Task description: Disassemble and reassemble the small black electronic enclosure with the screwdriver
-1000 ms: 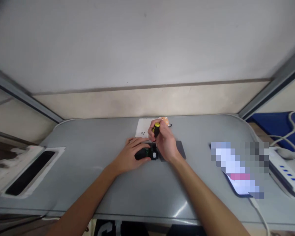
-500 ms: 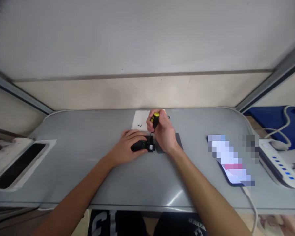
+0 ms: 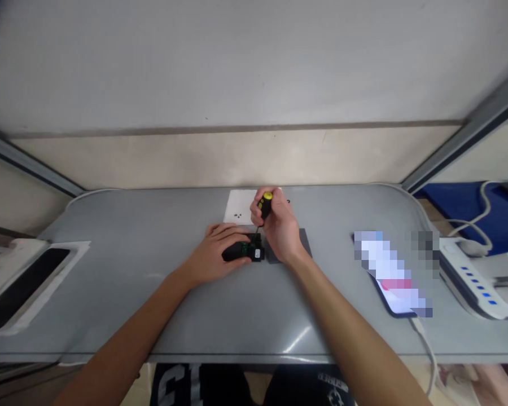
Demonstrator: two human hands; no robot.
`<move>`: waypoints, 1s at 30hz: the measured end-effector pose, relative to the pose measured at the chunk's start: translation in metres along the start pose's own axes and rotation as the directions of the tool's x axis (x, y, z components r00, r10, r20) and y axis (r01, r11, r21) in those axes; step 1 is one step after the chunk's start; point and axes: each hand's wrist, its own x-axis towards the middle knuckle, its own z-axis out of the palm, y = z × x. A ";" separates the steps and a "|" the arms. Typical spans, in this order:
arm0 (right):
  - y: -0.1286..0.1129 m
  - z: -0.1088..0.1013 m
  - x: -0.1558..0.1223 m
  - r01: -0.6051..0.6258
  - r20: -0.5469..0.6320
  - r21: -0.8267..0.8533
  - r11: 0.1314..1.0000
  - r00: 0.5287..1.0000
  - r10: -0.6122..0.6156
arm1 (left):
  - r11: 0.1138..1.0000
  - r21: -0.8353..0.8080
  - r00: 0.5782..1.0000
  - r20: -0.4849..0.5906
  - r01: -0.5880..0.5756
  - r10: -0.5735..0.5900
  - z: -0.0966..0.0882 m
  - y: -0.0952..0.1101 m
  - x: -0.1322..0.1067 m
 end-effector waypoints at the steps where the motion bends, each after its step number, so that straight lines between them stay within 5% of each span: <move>1: 0.000 0.000 0.000 -0.006 -0.003 -0.007 1.000 1.000 0.006 | 1.000 -0.001 1.000 0.001 0.001 -0.001 0.000 0.000 0.000; 30: -0.001 0.008 -0.003 -0.006 0.047 -0.022 1.000 0.999 0.007 | 1.000 0.019 0.997 -0.073 -0.025 0.026 -0.001 -0.001 -0.001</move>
